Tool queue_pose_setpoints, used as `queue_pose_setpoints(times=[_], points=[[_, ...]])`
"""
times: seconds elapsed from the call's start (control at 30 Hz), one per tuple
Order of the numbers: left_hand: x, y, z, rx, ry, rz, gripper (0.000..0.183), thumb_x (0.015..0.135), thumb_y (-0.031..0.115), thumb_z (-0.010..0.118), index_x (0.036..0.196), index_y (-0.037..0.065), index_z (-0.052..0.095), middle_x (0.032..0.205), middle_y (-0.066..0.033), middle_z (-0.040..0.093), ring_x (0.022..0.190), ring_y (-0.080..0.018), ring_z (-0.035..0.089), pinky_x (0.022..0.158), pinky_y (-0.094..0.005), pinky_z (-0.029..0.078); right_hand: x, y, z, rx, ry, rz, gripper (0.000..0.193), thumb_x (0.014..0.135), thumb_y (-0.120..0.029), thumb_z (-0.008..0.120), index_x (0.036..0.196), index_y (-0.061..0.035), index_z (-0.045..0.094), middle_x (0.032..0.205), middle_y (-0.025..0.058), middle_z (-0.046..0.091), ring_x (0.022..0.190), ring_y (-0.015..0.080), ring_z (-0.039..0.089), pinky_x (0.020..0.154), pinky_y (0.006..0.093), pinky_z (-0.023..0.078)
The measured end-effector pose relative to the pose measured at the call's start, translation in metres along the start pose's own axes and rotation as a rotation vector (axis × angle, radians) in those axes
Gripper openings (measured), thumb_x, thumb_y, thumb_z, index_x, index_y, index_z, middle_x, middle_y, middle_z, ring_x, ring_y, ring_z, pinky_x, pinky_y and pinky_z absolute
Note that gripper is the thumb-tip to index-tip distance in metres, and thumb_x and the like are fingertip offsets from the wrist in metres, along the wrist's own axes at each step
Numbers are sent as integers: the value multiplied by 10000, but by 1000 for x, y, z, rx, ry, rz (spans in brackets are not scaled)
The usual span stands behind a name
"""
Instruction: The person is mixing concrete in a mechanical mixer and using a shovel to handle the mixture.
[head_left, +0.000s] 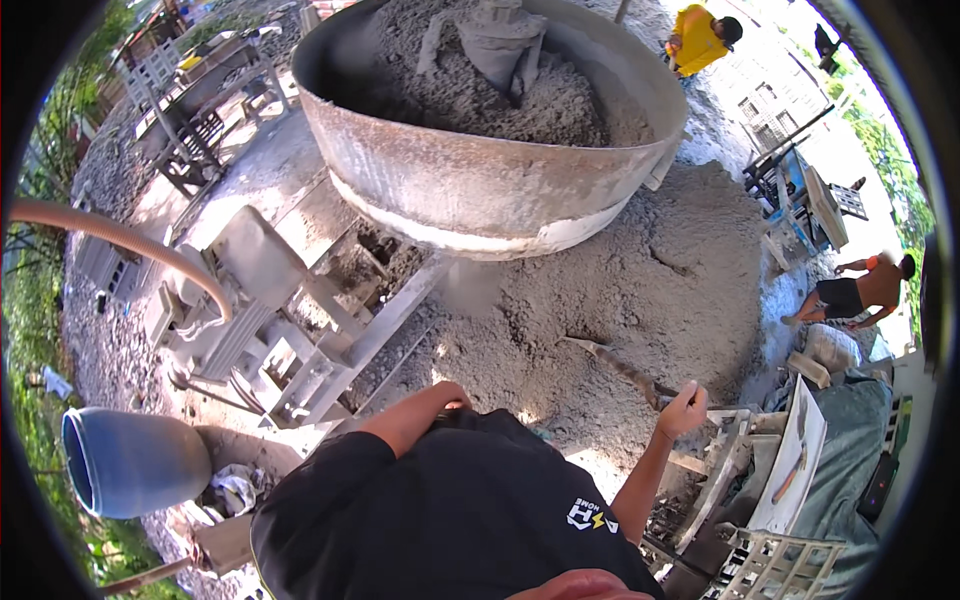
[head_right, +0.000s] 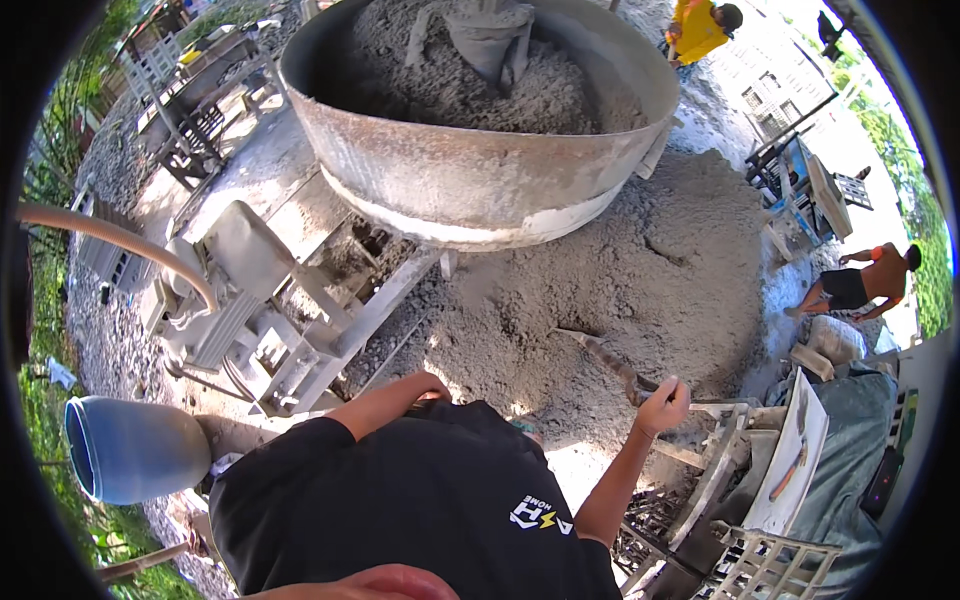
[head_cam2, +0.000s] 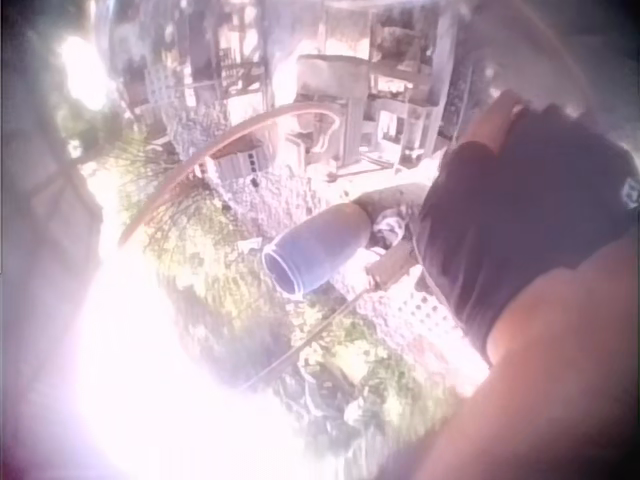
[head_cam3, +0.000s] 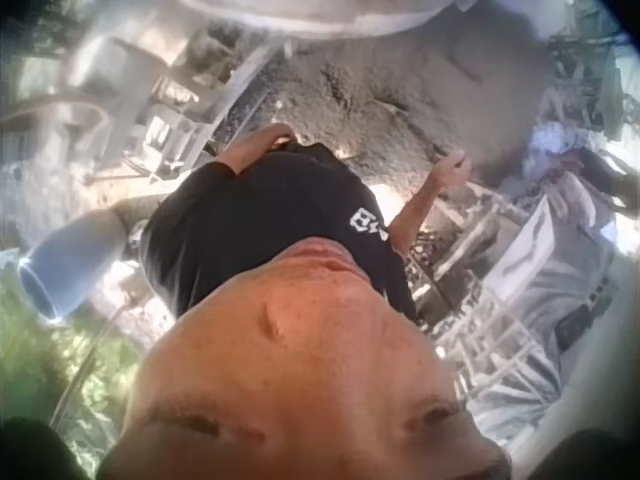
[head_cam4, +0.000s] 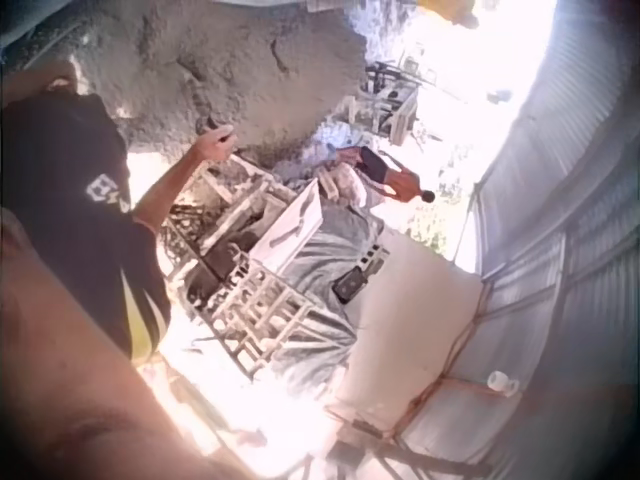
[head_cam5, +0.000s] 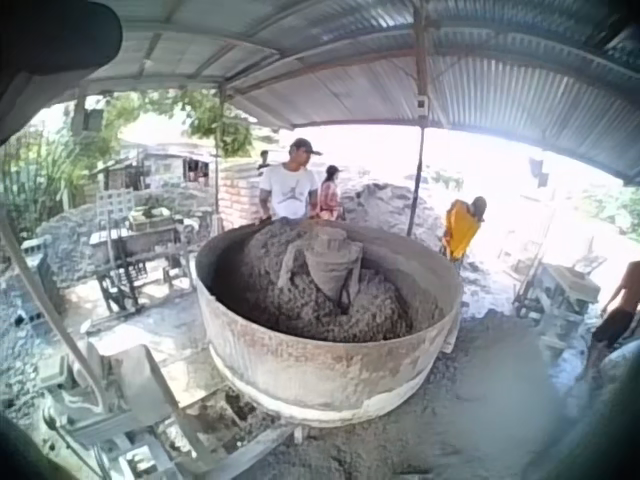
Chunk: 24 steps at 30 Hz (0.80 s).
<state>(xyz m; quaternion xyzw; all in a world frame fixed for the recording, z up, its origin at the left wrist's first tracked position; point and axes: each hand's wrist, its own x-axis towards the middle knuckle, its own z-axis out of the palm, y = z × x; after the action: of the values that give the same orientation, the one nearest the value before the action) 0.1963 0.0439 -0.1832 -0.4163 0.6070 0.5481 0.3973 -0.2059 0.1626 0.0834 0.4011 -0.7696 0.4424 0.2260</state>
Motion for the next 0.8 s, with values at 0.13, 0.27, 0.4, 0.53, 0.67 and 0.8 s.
queue_pose_setpoints(times=[0.13,0.27,0.4,0.53,0.67,0.8], points=[[-13,9,-5,-60,103,-16,276,761,341,550,644,115,657,681,-84,634,638,-186,591,604,-383,454,-5,6,-8,-70,91,24,298,901,-239,535,693,-26,559,581,111,479,497,239,412,475,371,334],[128,-96,41,-316,-170,-6,280,756,332,609,970,176,700,1029,-98,657,917,-222,623,781,-403,494,13,-20,33,21,-89,-21,290,887,-240,564,766,13,635,629,95,586,517,207,495,497,327,401],[-59,11,-4,100,28,111,194,686,142,522,690,10,665,724,-179,631,616,-244,590,532,-415,441,5,-3,2,9,56,40,282,882,-231,570,779,12,667,673,93,641,557,198,557,526,322,442],[-82,7,-2,18,-144,135,193,708,150,526,656,7,646,661,-146,610,521,-218,551,485,-393,416,4,-6,10,62,48,55,281,883,-228,567,780,5,687,677,97,658,573,194,593,523,315,458],[-78,-6,3,-29,-80,139,278,764,254,532,627,40,644,629,-101,628,485,-193,573,490,-367,468,3,-3,4,24,44,107,285,885,-229,557,781,-4,698,677,90,667,583,189,621,521,309,478],[-58,-25,4,-225,-49,29,366,807,366,505,836,48,685,824,-110,687,699,-226,658,667,-401,527,5,-2,6,-14,35,124,287,886,-224,559,795,10,697,684,103,667,592,191,621,536,317,491]])
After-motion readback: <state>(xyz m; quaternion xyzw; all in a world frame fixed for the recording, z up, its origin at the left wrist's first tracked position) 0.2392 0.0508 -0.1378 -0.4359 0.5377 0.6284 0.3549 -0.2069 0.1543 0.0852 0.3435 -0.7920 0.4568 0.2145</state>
